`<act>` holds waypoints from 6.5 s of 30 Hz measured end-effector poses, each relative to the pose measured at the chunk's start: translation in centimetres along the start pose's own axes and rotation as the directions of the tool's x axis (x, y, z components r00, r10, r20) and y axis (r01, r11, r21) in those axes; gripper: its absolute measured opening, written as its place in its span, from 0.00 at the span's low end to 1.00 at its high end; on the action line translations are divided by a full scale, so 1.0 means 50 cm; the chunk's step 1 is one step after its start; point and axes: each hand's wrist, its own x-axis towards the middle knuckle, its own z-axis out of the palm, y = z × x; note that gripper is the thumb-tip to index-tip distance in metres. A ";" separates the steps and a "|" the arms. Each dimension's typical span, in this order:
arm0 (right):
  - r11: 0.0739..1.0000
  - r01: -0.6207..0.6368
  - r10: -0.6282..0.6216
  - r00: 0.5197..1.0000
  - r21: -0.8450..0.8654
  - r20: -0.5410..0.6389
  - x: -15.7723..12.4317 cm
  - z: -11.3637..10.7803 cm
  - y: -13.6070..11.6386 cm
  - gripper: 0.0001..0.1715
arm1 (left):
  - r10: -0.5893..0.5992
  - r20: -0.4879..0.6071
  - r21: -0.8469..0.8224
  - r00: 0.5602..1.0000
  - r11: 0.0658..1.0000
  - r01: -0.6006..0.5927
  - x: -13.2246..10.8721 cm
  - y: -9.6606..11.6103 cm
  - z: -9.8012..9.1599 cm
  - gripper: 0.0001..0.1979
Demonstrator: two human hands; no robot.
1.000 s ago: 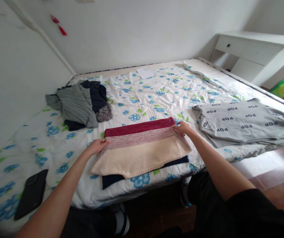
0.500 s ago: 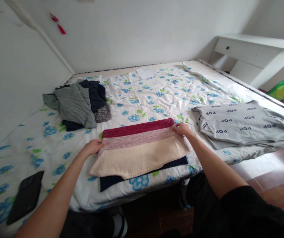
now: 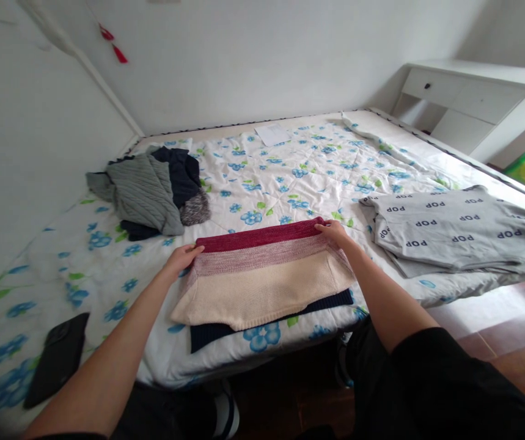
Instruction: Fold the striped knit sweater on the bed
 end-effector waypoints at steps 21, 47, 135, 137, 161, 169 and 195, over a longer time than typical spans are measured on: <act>0.992 0.072 -0.047 0.972 -0.099 0.232 0.063 -0.017 0.033 0.21 | -0.244 0.569 -0.317 0.785 0.816 0.483 -0.041 0.016 -0.031 0.28; 0.856 0.145 -0.249 0.957 -0.496 -0.150 -0.015 0.103 -0.073 0.41 | 0.196 0.501 0.613 0.843 0.607 -0.506 -0.113 0.104 0.116 0.42; 0.510 0.780 -0.666 0.624 -0.362 0.407 -0.212 0.458 -0.292 0.44 | 0.034 0.338 0.721 0.941 0.634 -0.281 -0.071 0.053 0.150 0.62; 0.553 0.748 -0.636 0.664 -0.368 0.394 -0.211 0.471 -0.308 0.45 | 0.042 0.337 0.718 0.940 0.634 -0.286 -0.068 0.051 0.148 0.60; 0.768 0.308 -0.190 0.947 -0.562 0.260 0.019 0.067 0.033 0.47 | 0.008 0.330 0.719 0.944 0.646 -0.257 -0.060 0.055 0.143 0.74; 0.772 0.250 -0.158 0.966 -0.584 0.205 0.061 0.076 0.035 0.49 | 0.022 0.368 0.692 0.929 0.661 -0.290 -0.058 0.043 0.144 0.75; 0.739 0.183 -0.067 0.978 -0.649 0.199 -0.164 0.012 0.107 0.47 | 0.317 0.160 0.637 0.935 0.691 -0.343 -0.306 -0.016 0.126 0.42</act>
